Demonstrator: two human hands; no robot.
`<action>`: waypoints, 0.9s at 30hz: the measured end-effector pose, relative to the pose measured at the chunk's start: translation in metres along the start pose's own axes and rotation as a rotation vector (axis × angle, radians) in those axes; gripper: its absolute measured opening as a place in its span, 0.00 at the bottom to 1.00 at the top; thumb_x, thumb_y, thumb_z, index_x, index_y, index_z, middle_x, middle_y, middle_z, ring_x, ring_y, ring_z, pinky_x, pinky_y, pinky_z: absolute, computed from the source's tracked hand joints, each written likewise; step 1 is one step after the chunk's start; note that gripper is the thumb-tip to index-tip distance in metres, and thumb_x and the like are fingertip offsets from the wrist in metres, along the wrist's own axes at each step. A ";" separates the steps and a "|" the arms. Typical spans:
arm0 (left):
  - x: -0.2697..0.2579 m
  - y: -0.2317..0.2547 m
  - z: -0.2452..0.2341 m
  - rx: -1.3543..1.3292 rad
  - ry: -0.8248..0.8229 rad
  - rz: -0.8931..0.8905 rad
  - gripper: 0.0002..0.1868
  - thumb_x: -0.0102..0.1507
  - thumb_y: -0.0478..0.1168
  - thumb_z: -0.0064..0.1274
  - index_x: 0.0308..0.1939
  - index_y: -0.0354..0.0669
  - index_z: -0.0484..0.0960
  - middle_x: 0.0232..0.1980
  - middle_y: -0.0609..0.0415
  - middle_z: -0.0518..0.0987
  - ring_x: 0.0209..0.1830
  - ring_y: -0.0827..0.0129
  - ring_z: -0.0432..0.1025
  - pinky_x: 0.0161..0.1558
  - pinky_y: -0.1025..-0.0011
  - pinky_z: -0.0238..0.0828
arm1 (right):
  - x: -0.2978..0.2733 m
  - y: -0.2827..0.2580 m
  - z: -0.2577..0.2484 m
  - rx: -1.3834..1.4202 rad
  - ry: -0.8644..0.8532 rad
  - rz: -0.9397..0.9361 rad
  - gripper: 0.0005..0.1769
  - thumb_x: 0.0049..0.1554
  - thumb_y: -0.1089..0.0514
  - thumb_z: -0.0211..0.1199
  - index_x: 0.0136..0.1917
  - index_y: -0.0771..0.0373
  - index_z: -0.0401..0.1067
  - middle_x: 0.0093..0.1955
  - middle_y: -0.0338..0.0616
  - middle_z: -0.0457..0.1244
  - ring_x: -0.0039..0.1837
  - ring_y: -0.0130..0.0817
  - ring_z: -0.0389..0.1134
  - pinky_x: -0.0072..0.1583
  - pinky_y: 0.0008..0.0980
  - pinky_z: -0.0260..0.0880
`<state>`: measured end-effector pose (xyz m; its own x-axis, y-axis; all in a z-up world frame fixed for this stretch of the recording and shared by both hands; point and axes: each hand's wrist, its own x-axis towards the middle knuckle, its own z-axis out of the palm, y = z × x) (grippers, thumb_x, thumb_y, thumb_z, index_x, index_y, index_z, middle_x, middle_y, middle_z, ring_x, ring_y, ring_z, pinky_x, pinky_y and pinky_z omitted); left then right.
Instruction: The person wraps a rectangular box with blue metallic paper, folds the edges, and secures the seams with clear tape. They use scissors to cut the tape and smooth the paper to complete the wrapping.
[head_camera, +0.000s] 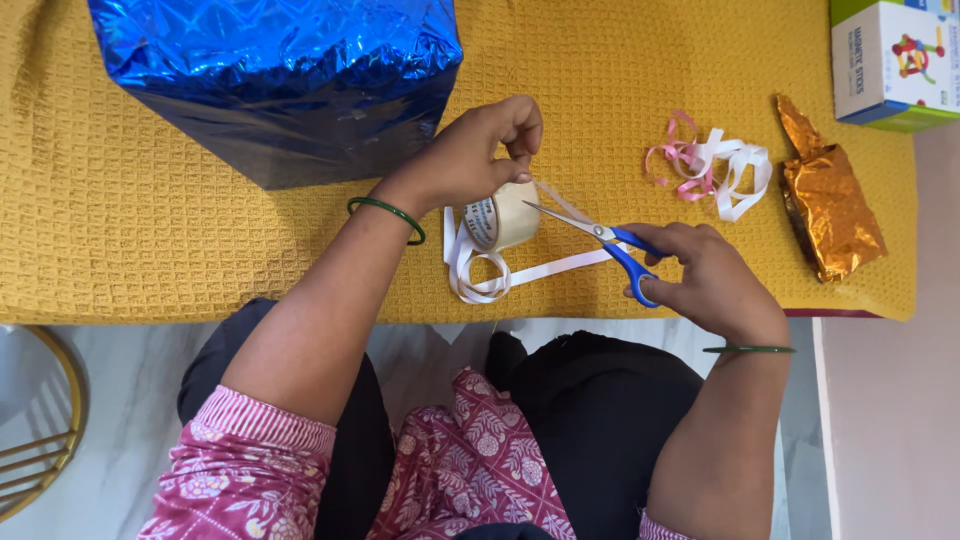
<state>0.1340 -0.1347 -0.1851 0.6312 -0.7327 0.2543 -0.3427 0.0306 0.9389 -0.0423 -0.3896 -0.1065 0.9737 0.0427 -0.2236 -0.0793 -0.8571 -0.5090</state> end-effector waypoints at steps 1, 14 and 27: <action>0.001 0.001 0.000 -0.008 -0.015 0.008 0.17 0.58 0.24 0.60 0.41 0.38 0.68 0.37 0.56 0.74 0.40 0.72 0.73 0.44 0.69 0.75 | 0.001 -0.002 0.000 -0.011 -0.004 -0.008 0.34 0.41 0.62 0.72 0.63 0.59 0.76 0.52 0.47 0.71 0.52 0.39 0.71 0.57 0.39 0.71; 0.000 -0.002 0.009 -0.026 -0.089 0.091 0.18 0.59 0.23 0.60 0.43 0.38 0.67 0.39 0.56 0.72 0.41 0.71 0.74 0.45 0.71 0.74 | 0.015 -0.009 0.009 0.029 -0.138 0.070 0.30 0.48 0.63 0.69 0.66 0.58 0.74 0.45 0.46 0.72 0.45 0.35 0.73 0.51 0.35 0.73; 0.001 -0.003 0.009 -0.030 -0.085 0.037 0.16 0.62 0.24 0.59 0.42 0.39 0.67 0.39 0.58 0.72 0.40 0.73 0.74 0.45 0.71 0.75 | 0.022 -0.011 0.016 0.074 -0.142 0.129 0.27 0.51 0.61 0.69 0.65 0.58 0.75 0.45 0.44 0.72 0.45 0.29 0.73 0.51 0.33 0.74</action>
<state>0.1290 -0.1415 -0.1894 0.5568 -0.7856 0.2697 -0.3429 0.0783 0.9361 -0.0237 -0.3715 -0.1189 0.9150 0.0110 -0.4032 -0.2225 -0.8201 -0.5272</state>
